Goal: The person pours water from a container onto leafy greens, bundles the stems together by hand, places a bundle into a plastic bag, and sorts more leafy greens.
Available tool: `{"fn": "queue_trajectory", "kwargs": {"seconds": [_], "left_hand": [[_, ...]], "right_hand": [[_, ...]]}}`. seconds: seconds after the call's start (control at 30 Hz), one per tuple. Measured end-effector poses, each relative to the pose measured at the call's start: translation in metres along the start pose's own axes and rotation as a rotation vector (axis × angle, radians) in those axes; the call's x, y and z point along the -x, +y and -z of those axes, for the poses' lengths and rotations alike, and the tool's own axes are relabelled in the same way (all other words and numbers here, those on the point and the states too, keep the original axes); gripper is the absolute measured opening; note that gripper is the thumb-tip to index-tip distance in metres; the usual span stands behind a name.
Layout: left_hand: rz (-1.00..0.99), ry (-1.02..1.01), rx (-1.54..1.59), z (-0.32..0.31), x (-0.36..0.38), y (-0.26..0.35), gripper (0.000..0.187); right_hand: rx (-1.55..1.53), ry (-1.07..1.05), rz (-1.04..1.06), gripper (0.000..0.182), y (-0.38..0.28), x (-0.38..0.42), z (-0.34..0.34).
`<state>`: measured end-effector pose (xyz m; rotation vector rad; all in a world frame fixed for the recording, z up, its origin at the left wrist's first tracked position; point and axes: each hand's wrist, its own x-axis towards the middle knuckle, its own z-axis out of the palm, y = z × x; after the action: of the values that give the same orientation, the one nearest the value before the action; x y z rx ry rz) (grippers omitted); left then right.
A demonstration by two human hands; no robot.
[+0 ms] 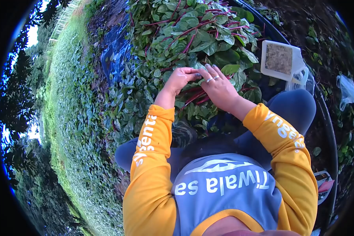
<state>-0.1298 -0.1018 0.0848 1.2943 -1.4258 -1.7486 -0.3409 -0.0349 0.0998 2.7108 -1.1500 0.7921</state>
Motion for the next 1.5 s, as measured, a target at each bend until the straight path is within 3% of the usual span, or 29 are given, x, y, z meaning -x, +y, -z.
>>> {"fn": "queue_trajectory", "kwargs": {"seconds": [0.1, 0.17, 0.37, 0.5, 0.53, 0.57, 0.6, 0.63, 0.67, 0.7, 0.77, 0.8, 0.9, 1.07, 1.4, 1.5], "left_hand": [[0.045, -0.055, 0.099, -0.006, 0.012, 0.0, 0.021], [0.033, 0.04, 0.081, -0.01, 0.013, -0.008, 0.021], [-0.074, 0.297, 0.181, -0.032, 0.014, -0.034, 0.019], [-0.395, 0.718, -0.447, -0.027, 0.025, -0.042, 0.014], [-0.444, 0.854, -0.34, -0.013, 0.026, -0.044, 0.016], [-0.442, 1.009, -0.404, 0.012, 0.03, -0.044, 0.03], [-0.408, 1.035, -0.211, 0.037, 0.045, -0.032, 0.056], [-0.284, 1.196, -0.257, 0.053, 0.061, -0.023, 0.073], [-0.229, 1.322, -0.352, 0.08, 0.067, -0.034, 0.077], [-0.318, 1.384, -0.712, 0.104, 0.074, -0.056, 0.067], [-0.351, 1.104, -0.598, 0.084, 0.103, -0.038, 0.048], [-0.327, 0.958, -0.307, 0.071, 0.108, -0.042, 0.029], [-0.498, 0.612, -0.715, 0.02, 0.122, -0.028, 0.021], [-0.563, 0.608, -1.184, -0.002, 0.106, -0.04, 0.016], [-0.535, 0.566, -1.331, -0.006, 0.106, -0.045, 0.012], [-0.484, 0.789, -1.279, 0.021, 0.103, -0.051, 0.011]], "right_hand": [[0.067, 0.047, -0.008, 0.021, 0.004, 0.002, -0.007], [-0.028, -0.199, -0.061, 0.024, 0.003, 0.003, -0.011], [-0.029, -0.269, -0.035, 0.023, -0.004, 0.003, -0.019], [-0.064, -0.397, -0.034, 0.025, -0.012, -0.001, -0.016], [-0.074, -0.398, -0.04, 0.026, -0.015, -0.001, -0.015], [-0.082, -0.397, -0.044, 0.027, -0.016, -0.003, -0.015], [-0.084, -0.399, -0.037, 0.027, -0.016, -0.004, -0.015], [-0.101, -0.408, -0.066, 0.031, -0.017, -0.003, -0.015], [-0.116, -0.416, -0.093, 0.036, -0.016, -0.003, -0.016], [-0.118, -0.415, -0.086, 0.036, -0.014, -0.003, -0.016], [-0.082, -0.386, -0.081, 0.03, -0.01, -0.001, -0.019], [-0.12, -0.399, -0.097, 0.032, -0.009, -0.002, -0.018], [-0.155, -0.417, -0.122, 0.033, -0.008, -0.005, -0.018], [-0.131, -0.423, -0.132, 0.036, -0.014, -0.005, -0.017], [-0.058, -0.376, 0.009, 0.029, -0.026, 0.001, -0.02], [-0.059, -0.334, 0.03, 0.025, -0.028, 0.0, -0.02]]}}
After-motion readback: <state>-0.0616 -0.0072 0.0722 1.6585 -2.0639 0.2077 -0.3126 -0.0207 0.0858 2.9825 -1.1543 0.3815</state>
